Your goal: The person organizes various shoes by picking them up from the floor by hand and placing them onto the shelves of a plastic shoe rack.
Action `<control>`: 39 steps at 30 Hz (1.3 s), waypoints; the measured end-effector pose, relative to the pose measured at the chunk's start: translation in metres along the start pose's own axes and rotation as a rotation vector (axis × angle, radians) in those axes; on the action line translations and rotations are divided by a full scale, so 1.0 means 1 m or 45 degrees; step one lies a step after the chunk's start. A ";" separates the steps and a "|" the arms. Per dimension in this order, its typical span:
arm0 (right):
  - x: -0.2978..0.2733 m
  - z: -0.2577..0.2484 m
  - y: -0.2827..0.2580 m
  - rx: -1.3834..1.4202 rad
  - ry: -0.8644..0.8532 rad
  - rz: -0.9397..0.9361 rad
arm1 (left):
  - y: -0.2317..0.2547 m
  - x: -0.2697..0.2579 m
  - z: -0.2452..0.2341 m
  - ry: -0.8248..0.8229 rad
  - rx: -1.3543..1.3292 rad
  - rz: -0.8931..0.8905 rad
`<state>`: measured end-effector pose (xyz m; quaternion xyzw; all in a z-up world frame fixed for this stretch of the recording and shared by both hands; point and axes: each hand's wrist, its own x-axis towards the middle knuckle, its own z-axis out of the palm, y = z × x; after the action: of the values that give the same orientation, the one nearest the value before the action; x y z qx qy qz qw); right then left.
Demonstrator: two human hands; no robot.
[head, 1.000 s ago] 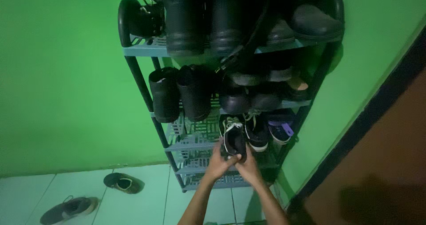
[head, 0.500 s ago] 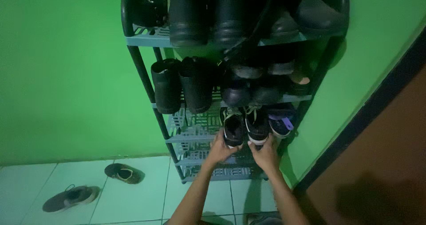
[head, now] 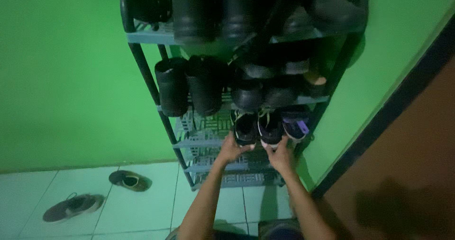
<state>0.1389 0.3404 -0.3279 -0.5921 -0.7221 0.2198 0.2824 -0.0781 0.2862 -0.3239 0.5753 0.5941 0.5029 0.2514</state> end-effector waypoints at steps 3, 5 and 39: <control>0.001 0.009 0.014 -0.063 0.086 -0.084 | -0.001 -0.001 0.011 0.057 0.112 -0.010; 0.002 0.017 0.022 -0.051 0.342 -0.373 | -0.002 -0.002 0.015 0.099 0.171 0.002; -0.116 0.035 -0.098 -0.182 -0.433 0.050 | -0.032 -0.113 -0.022 0.233 -0.040 -0.219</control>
<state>0.0604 0.2073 -0.3075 -0.5791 -0.7614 0.2703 0.1090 -0.0878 0.1794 -0.3758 0.4699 0.6538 0.5391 0.2473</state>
